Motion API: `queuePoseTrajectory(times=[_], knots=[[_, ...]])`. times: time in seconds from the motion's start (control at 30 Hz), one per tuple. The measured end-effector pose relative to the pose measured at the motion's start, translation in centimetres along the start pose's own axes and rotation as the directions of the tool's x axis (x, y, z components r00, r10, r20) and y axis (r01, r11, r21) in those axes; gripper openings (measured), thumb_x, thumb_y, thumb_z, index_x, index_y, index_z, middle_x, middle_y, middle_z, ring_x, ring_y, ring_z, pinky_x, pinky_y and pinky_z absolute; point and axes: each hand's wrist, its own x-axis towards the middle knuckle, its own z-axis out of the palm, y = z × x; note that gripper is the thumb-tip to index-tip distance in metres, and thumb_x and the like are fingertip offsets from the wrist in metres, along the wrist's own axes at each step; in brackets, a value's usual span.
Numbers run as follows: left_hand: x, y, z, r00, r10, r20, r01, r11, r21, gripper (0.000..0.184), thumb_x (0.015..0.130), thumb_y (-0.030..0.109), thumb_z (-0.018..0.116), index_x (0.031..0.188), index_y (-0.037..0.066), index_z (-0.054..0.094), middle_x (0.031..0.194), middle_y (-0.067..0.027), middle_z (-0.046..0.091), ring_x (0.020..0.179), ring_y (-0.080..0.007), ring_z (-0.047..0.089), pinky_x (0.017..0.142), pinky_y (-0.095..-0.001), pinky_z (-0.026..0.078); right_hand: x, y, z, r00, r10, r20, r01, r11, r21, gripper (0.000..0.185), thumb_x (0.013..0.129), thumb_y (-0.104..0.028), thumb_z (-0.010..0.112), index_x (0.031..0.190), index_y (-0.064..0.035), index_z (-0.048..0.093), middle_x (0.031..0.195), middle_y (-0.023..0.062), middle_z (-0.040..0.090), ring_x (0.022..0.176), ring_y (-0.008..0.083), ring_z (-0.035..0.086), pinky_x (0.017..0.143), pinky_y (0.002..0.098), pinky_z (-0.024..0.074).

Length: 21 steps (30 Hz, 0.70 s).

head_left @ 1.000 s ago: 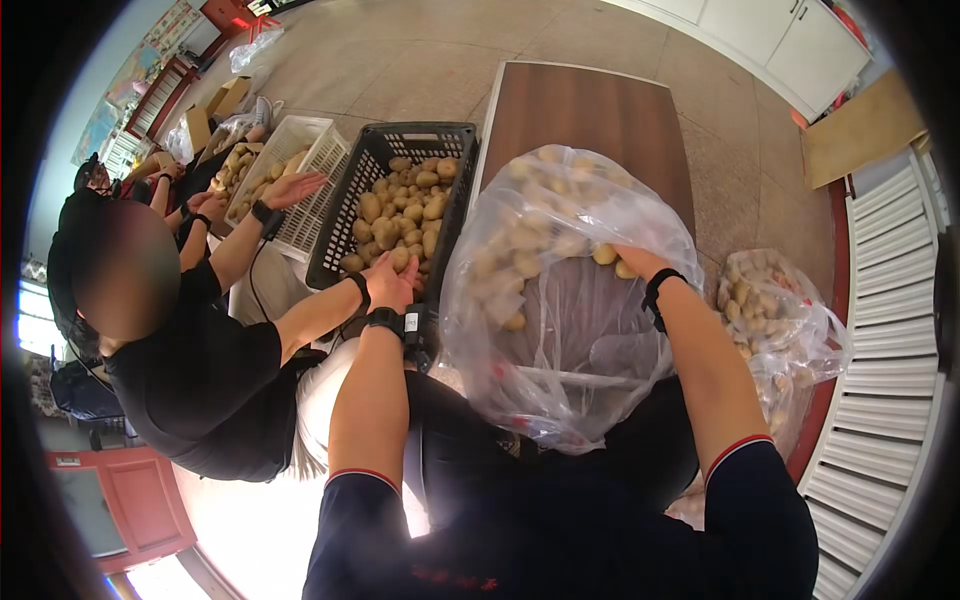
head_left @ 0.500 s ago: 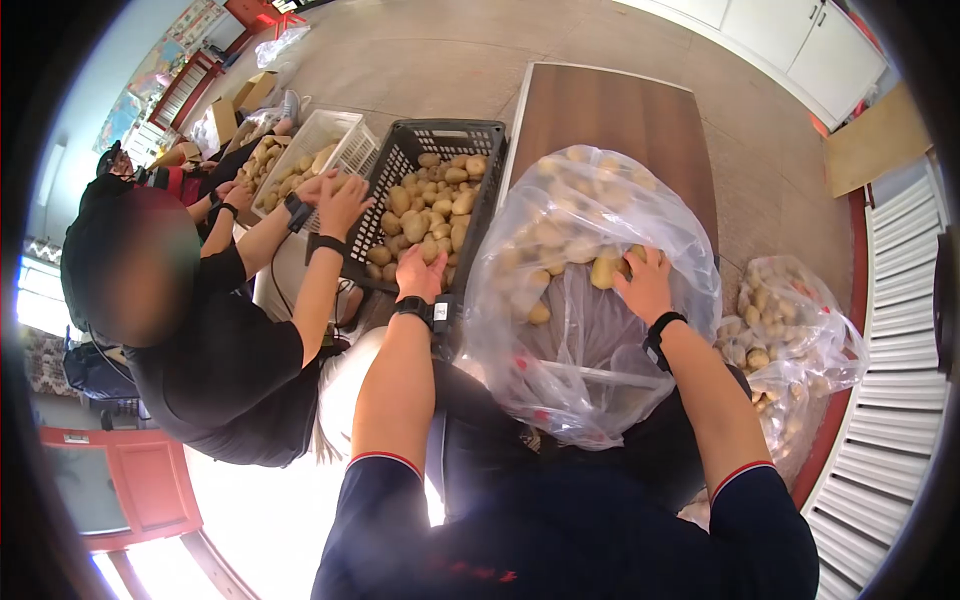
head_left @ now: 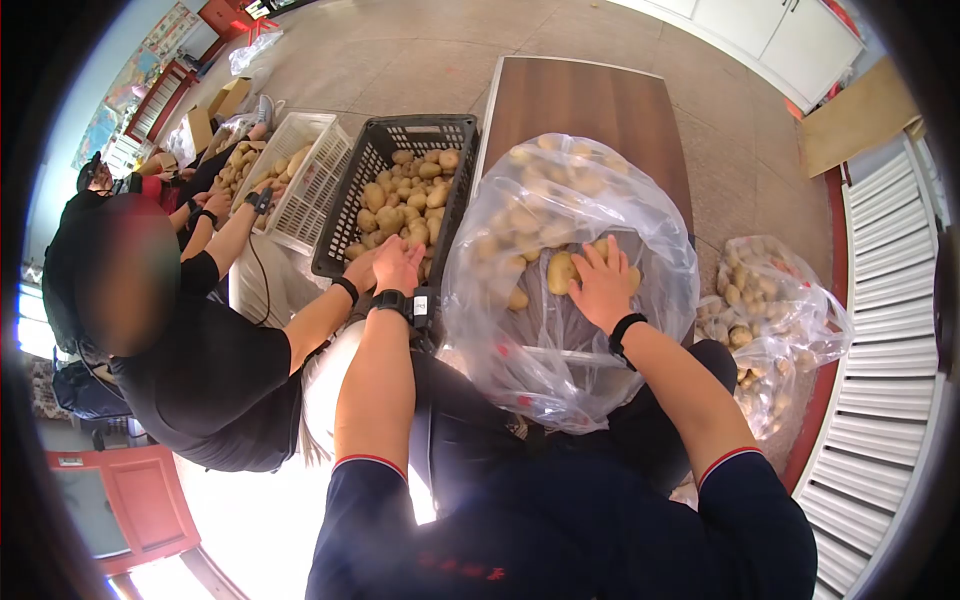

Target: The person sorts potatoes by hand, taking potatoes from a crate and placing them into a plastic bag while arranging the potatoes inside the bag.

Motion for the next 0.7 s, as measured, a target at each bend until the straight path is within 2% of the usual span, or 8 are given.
queuePoseTrajectory(times=[0.07,0.13,0.2,0.4,0.5,0.53,0.63,0.7], knots=[[-1.0,0.3,1.0,1.000,-0.004,0.029,0.001,0.997,0.071,0.050,0.097,0.012,0.050,0.141,-0.002,0.030,0.134,-0.0205,0.041,0.111,-0.0388,0.053,0.093,-0.0462,0.053,-0.1,-0.8,-0.1,1.000,-0.022,-0.006,0.022,1.000,0.012,0.042,0.078,-0.027,0.066,0.117,-0.0108,0.061,0.135,0.0082,0.049,0.131,0.0398,0.035,0.106,0.0534,0.0301],[-2.6,0.5,2.3,0.999,-0.015,0.040,0.011,0.993,0.116,0.044,0.093,0.007,0.048,0.135,0.000,0.039,0.120,-0.0169,0.047,0.095,-0.0346,0.059,0.083,-0.0441,0.056,-0.1,-1.9,-0.7,0.999,-0.044,-0.011,0.045,0.999,0.025,0.044,0.077,-0.025,0.067,0.117,-0.0088,0.059,0.130,0.0088,0.051,0.127,0.0362,0.040,0.105,0.0497,0.0327],[-4.2,0.8,3.5,0.998,-0.026,0.055,0.019,0.992,0.128,0.044,0.093,0.007,0.049,0.135,0.000,0.039,0.116,-0.0160,0.048,0.093,-0.0339,0.060,0.081,-0.0436,0.056,0.0,-3.0,-1.5,0.994,-0.032,0.104,0.026,0.998,0.059,0.050,0.076,-0.025,0.070,0.119,-0.0068,0.053,0.122,0.0107,0.052,0.114,0.0340,0.050,0.094,0.0441,0.0431],[-7.2,0.6,5.7,0.987,-0.059,0.151,0.031,0.983,0.180,0.035,0.092,0.009,0.052,0.126,0.001,0.047,0.108,-0.0126,0.053,0.085,-0.0304,0.063,0.070,-0.0408,0.055,0.4,-4.3,-0.1,0.982,0.046,0.186,-0.074,0.987,0.143,0.061,0.073,-0.025,0.076,0.122,-0.0066,0.045,0.126,0.0140,0.047,0.096,0.0370,0.060,0.077,0.0448,0.0519],[-8.1,0.2,6.2,0.976,-0.071,0.205,0.027,0.978,0.207,0.034,0.091,0.009,0.052,0.124,0.001,0.048,0.109,-0.0117,0.054,0.082,-0.0303,0.064,0.069,-0.0409,0.055,0.0,-5.2,-0.4,0.982,0.068,0.174,-0.095,0.983,0.155,0.063,0.071,-0.020,0.077,0.123,-0.0055,0.044,0.128,0.0152,0.045,0.096,0.0389,0.059,0.078,0.0455,0.0522],[-8.4,0.1,6.1,0.967,-0.072,0.245,0.008,0.968,0.252,0.041,0.092,0.013,0.056,0.129,0.001,0.044,0.110,-0.0132,0.054,0.085,-0.0304,0.063,0.070,-0.0401,0.055,-0.3,-5.4,0.0,0.987,0.062,0.148,-0.087,0.982,0.170,0.062,0.070,-0.014,0.075,0.123,-0.0067,0.044,0.131,0.0148,0.044,0.096,0.0408,0.058,0.078,0.0457,0.0530],[-9.5,0.3,6.8,0.967,-0.061,0.249,-0.019,0.952,0.305,0.041,0.091,0.013,0.057,0.128,0.001,0.046,0.110,-0.0129,0.054,0.081,-0.0285,0.064,0.068,-0.0382,0.055,-1.2,-5.5,0.1,0.984,-0.040,0.171,0.020,0.993,0.117,0.061,0.069,-0.010,0.072,0.124,-0.0091,0.046,0.133,0.0138,0.043,0.096,0.0421,0.057,0.078,0.0452,0.0532],[-10.2,0.6,7.1,0.970,-0.044,0.241,-0.035,0.948,0.317,0.038,0.092,0.014,0.056,0.127,0.002,0.048,0.110,-0.0120,0.055,0.079,-0.0259,0.064,0.066,-0.0359,0.054,-1.5,-5.4,0.4,0.984,-0.034,0.176,0.005,0.987,0.161,0.062,0.067,-0.008,0.071,0.124,-0.0120,0.047,0.133,0.0126,0.042,0.096,0.0432,0.056,0.081,0.0467,0.0522]])
